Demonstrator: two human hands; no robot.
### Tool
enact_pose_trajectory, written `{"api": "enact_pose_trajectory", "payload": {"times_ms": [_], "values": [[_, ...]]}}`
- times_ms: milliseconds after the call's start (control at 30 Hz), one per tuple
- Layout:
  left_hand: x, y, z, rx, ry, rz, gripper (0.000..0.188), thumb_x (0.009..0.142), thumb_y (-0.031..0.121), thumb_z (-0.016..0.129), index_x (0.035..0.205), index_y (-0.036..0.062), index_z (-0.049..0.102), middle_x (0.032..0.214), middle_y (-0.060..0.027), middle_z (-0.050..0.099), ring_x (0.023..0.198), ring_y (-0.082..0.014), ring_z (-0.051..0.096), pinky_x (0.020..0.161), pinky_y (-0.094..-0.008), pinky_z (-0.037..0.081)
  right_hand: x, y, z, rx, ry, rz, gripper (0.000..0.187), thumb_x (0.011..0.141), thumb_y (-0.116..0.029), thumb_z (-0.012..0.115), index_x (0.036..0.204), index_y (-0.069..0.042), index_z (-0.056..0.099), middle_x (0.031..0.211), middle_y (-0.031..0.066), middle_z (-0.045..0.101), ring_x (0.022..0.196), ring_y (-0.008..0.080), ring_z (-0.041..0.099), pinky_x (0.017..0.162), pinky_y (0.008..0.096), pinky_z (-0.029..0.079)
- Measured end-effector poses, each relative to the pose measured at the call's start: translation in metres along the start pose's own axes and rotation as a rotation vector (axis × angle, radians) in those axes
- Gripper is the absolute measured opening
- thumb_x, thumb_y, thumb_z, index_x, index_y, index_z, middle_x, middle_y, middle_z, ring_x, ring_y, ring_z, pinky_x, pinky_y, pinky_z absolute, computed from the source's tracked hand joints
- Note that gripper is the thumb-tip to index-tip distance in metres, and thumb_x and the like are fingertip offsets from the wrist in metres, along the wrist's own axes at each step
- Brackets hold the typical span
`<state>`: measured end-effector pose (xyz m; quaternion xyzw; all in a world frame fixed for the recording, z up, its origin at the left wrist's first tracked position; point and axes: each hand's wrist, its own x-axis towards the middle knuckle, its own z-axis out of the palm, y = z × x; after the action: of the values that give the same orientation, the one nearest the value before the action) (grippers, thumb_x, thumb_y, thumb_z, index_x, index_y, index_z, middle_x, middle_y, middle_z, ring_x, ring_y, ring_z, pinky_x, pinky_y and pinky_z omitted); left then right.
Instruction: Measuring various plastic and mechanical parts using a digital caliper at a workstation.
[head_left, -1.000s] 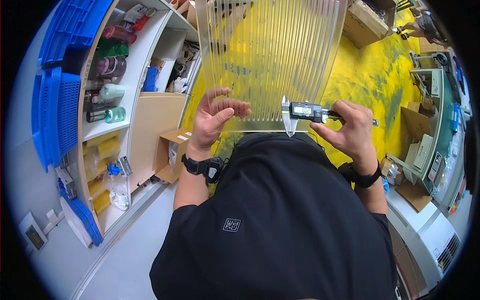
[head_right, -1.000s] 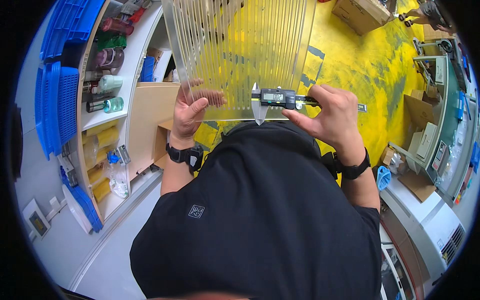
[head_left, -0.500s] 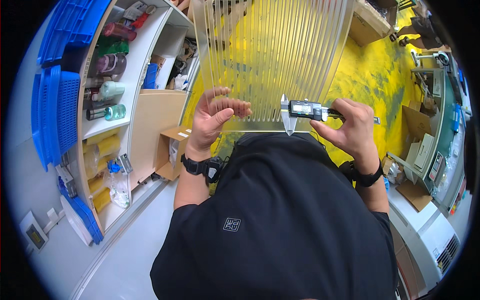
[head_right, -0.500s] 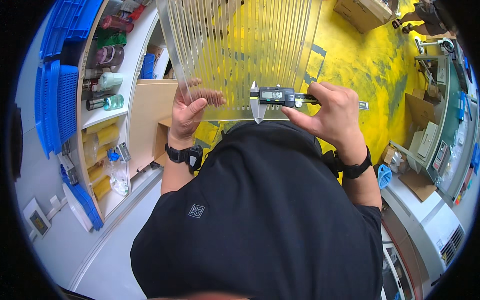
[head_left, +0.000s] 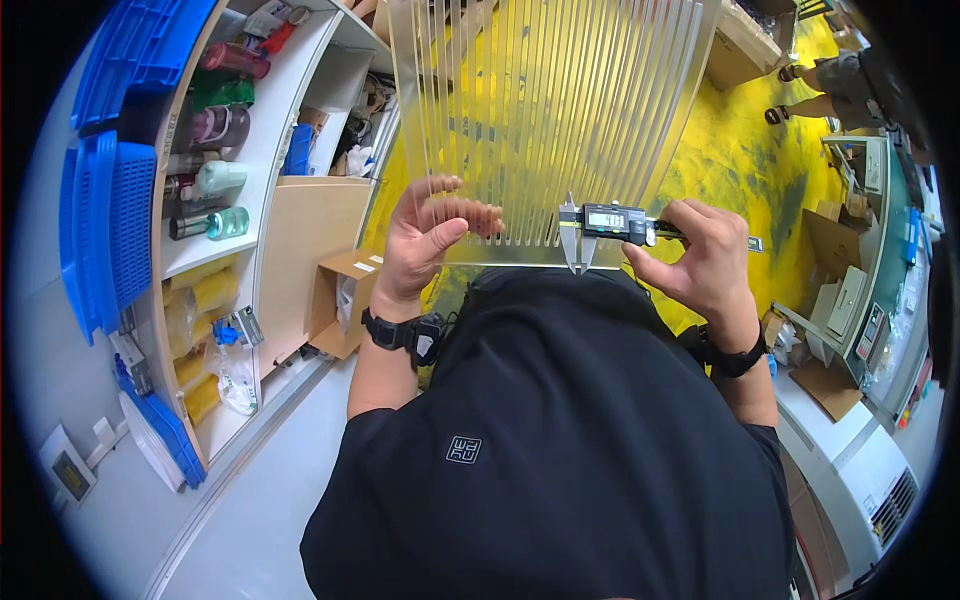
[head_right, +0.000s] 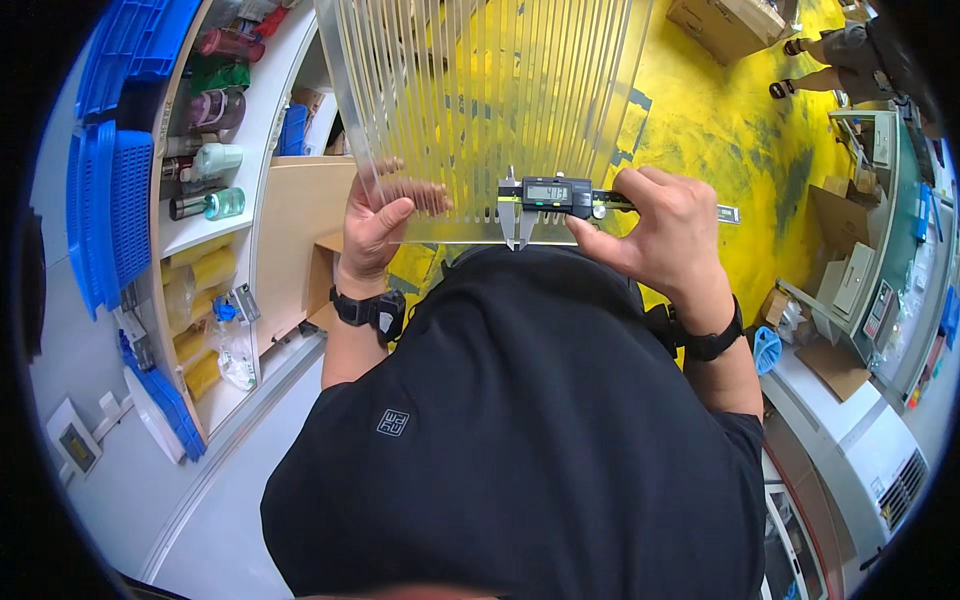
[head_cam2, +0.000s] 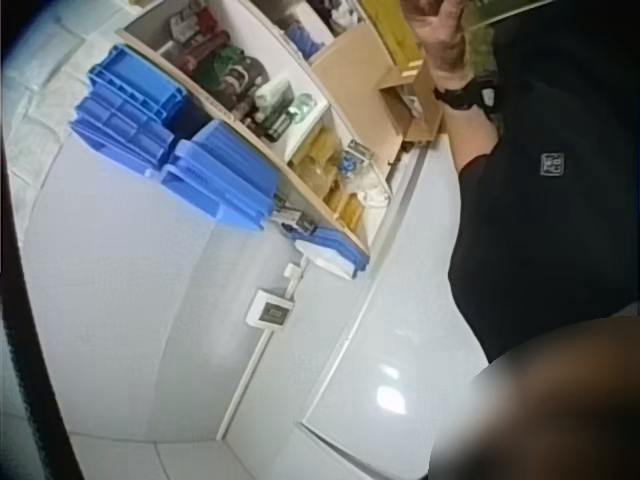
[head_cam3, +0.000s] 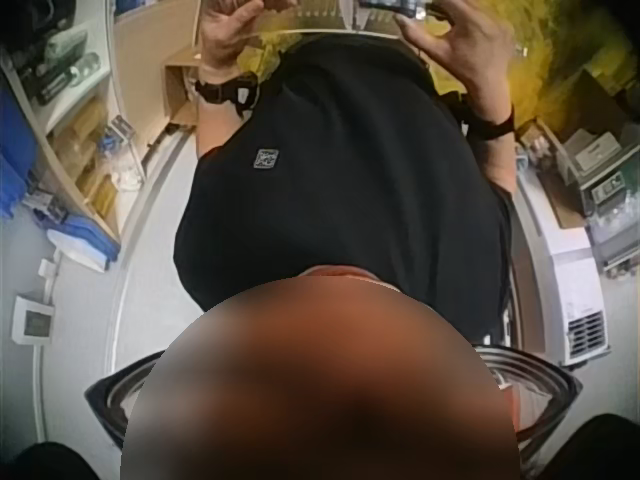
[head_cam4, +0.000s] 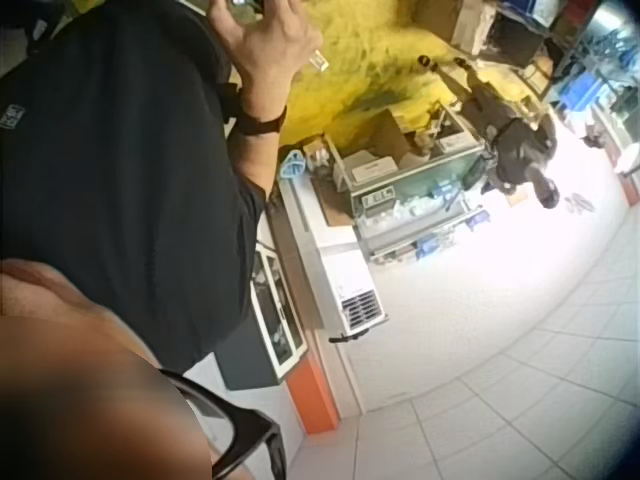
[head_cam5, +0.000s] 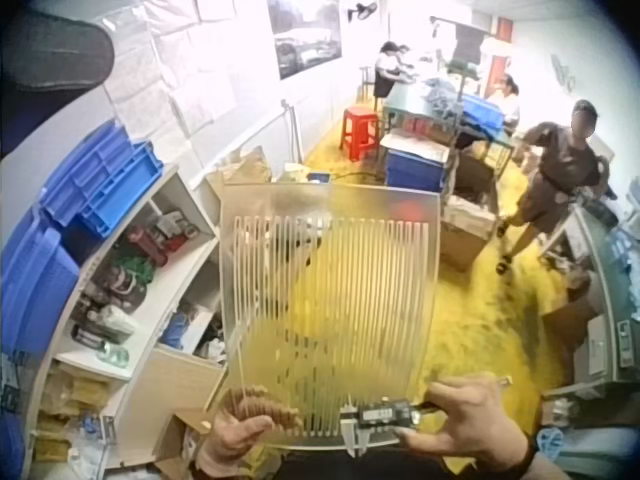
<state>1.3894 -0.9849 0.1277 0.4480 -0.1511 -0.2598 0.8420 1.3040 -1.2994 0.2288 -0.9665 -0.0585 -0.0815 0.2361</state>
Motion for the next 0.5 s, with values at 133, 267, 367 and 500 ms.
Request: {"api": "enact_pose_trajectory", "payload": {"times_ms": [133,267,367,500], "values": [[0.0005,-0.0005,-0.0018,-0.001,-0.003,-0.003,0.046,0.092,0.003,0.064,0.134,0.0087,0.048,0.106,-0.0229,0.07,0.095,-0.0322,0.071,0.086,-0.0431,0.054,0.0006,-0.0004,-0.0012,-0.006,-0.014,0.01,0.039,0.063,-0.031,0.081,0.064,-0.004,0.054,0.055,0.0095,0.046,0.047,0.0264,0.048,0.048,0.035,0.037],[0.0026,-0.0004,-0.0043,0.021,-0.012,-0.013,0.047,0.091,0.004,0.065,0.134,0.0089,0.048,0.106,-0.0229,0.07,0.095,-0.0324,0.071,0.086,-0.0433,0.054,0.0023,-0.0001,-0.0019,0.003,-0.038,0.031,0.039,0.064,-0.032,0.08,0.064,-0.003,0.054,0.055,0.0098,0.046,0.047,0.0264,0.049,0.048,0.0347,0.037],[0.0038,-0.002,-0.0069,0.025,-0.035,0.001,0.047,0.091,0.004,0.065,0.135,0.0086,0.049,0.105,-0.0228,0.07,0.095,-0.0325,0.071,0.086,-0.0433,0.054,0.0018,0.0011,-0.0013,0.018,-0.057,0.049,0.039,0.065,-0.033,0.079,0.064,-0.003,0.055,0.055,0.0099,0.046,0.047,0.0263,0.049,0.048,0.0343,0.038],[0.0052,-0.003,-0.0092,0.016,-0.03,-0.012,0.047,0.091,0.004,0.066,0.134,0.0082,0.049,0.105,-0.023,0.071,0.095,-0.0327,0.07,0.086,-0.0433,0.054,0.0009,0.0028,-0.0002,0.047,-0.083,0.08,0.038,0.066,-0.033,0.078,0.065,-0.002,0.056,0.055,0.0102,0.046,0.047,0.0261,0.049,0.048,0.0337,0.038]]}}
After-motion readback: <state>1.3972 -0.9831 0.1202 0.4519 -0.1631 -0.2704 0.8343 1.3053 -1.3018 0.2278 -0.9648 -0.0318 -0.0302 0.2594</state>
